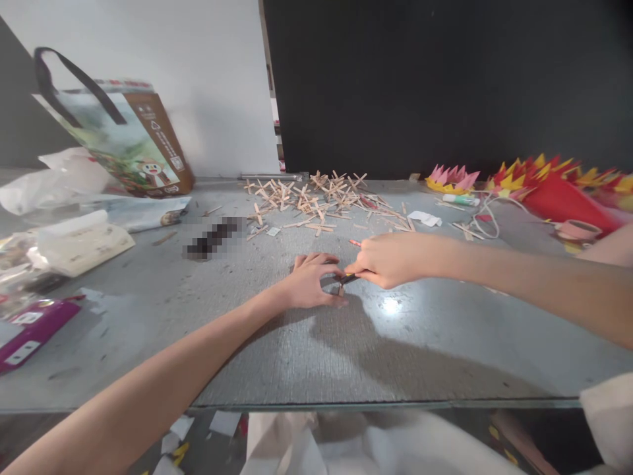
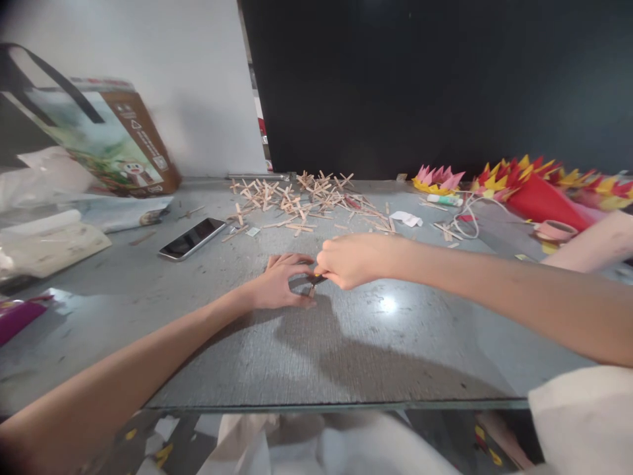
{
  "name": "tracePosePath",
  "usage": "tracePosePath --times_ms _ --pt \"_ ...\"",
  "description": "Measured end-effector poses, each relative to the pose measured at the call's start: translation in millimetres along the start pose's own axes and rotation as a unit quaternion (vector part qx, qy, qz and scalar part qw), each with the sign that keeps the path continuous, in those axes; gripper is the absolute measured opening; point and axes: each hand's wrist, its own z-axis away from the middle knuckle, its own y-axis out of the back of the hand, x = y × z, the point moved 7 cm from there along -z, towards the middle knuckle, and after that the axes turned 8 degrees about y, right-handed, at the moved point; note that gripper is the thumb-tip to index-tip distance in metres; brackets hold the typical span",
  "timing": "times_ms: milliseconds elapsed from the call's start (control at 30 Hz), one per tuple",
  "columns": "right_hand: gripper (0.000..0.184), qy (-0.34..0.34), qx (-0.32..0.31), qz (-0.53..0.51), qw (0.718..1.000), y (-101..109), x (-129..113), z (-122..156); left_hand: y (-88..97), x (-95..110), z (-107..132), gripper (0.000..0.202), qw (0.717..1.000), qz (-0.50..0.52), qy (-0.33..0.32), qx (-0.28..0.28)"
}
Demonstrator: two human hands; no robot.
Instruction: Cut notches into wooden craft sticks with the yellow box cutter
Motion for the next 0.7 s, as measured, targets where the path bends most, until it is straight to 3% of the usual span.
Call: tracePosePath --times_ms 267,600,700 --pt "0.027 0.033 -0.069 0.067 0.995 8.1 -9.6 -19.8 1.7 2.0 -0.7 0.061 1.000 0.011 -0.016 0.000" --pt "0.020 -0.066 -0.074 0.000 0.995 6.3 -7.4 -17.8 0.9 -0.5 -0.4 0.058 1.000 0.023 -0.012 0.004" --pt "0.020 -0.040 -0.060 0.013 0.997 7.7 -7.3 -20.0 2.8 0.3 -1.8 0.056 1.000 0.024 -0.012 -0.009"
